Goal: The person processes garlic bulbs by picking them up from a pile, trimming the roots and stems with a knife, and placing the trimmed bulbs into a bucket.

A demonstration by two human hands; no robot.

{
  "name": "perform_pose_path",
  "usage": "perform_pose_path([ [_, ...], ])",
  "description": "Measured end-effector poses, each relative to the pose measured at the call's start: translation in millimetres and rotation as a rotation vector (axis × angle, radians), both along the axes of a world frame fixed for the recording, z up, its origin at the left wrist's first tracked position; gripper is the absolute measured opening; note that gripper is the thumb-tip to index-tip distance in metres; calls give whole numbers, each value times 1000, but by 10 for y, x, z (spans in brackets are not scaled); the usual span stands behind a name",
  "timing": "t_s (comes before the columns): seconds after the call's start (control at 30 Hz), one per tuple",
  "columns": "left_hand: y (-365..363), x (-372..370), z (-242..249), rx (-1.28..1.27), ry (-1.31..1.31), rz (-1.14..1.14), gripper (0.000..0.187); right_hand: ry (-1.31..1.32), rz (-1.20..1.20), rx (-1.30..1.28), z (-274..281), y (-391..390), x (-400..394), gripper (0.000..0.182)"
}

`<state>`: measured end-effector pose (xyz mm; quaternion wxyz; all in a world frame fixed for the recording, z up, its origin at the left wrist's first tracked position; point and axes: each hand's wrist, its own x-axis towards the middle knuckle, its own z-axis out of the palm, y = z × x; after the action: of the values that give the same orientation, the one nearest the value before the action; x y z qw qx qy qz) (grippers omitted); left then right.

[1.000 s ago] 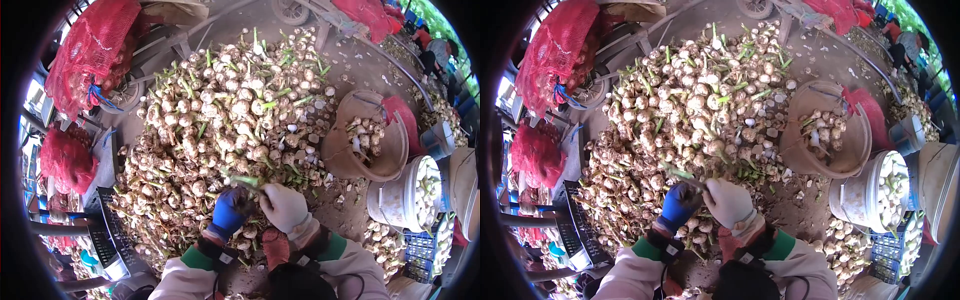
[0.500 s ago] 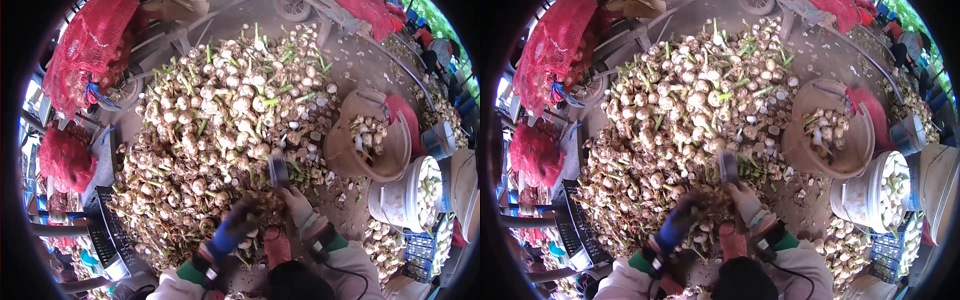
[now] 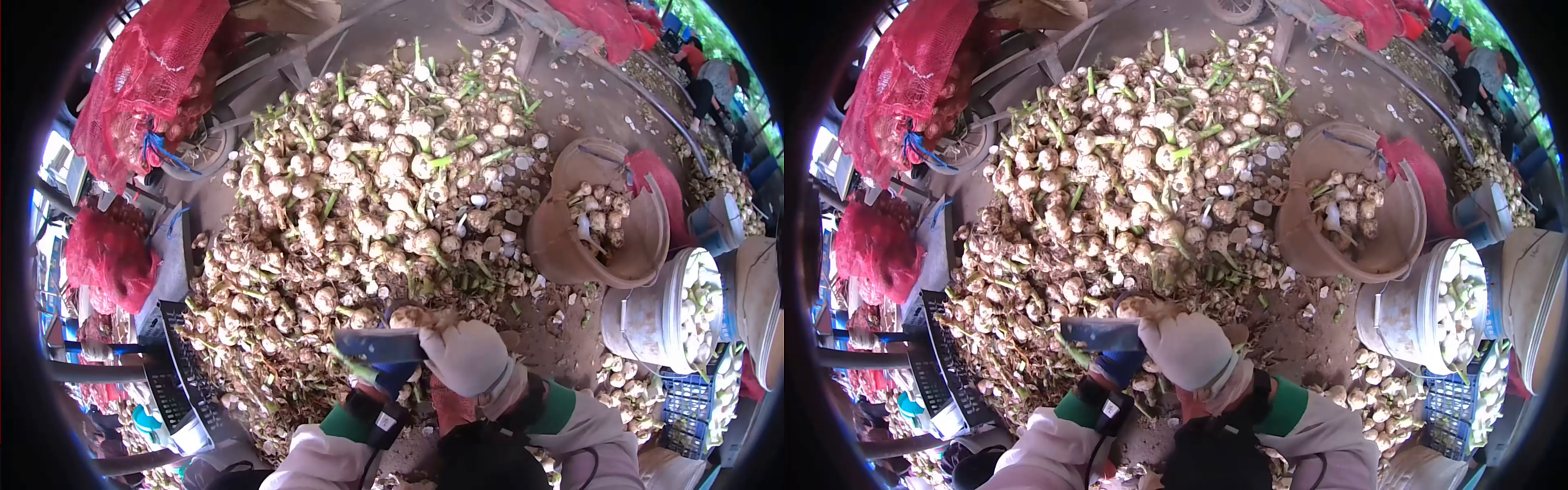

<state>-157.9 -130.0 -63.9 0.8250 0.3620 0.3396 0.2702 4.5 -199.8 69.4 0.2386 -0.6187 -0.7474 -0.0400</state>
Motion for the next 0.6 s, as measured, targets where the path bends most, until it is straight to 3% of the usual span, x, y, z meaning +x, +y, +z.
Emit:
perform_pose_path([
  [0.07,27,-25,-69,94,41,-13,24,17,26,-19,-53,31,20,28],
  [0.13,31,-44,-35,272,125,-47,28,60,81,-249,3,107,110,26],
  [0.17,35,-62,1,359,168,-73,30,223,64,-313,-185,157,275,12],
  [0.2,66,-51,36,454,203,-91,33,288,-97,-269,-569,151,463,11],
  [0.23,105,-39,61,550,240,-102,35,445,-404,-551,-886,176,703,11],
  [0.27,166,-26,69,649,277,-122,38,499,-549,-398,-865,-3,767,15],
  [0.3,213,40,54,444,44,-40,41,710,-579,-321,-843,-24,677,15],
  [0.33,123,18,61,425,52,-34,41,923,-610,-261,-843,-93,510,15],
  [0.37,23,8,192,25,-108,-83,41,927,-630,-274,-890,-200,292,15],
  [0.4,50,80,340,-348,-276,-131,41,1454,-597,-487,-953,-172,131,15],
  [0.43,25,138,503,-340,-277,-136,41,1983,-508,-716,-985,-152,39,16],
  [0.53,-210,281,888,120,-108,176,38,1982,-511,-641,-853,-69,124,14],
  [0.57,-68,195,843,389,77,62,38,1991,-509,-594,-652,-21,229,18],
  [0.6,-93,128,742,679,167,111,32,1989,-511,-580,-497,35,310,18],
])
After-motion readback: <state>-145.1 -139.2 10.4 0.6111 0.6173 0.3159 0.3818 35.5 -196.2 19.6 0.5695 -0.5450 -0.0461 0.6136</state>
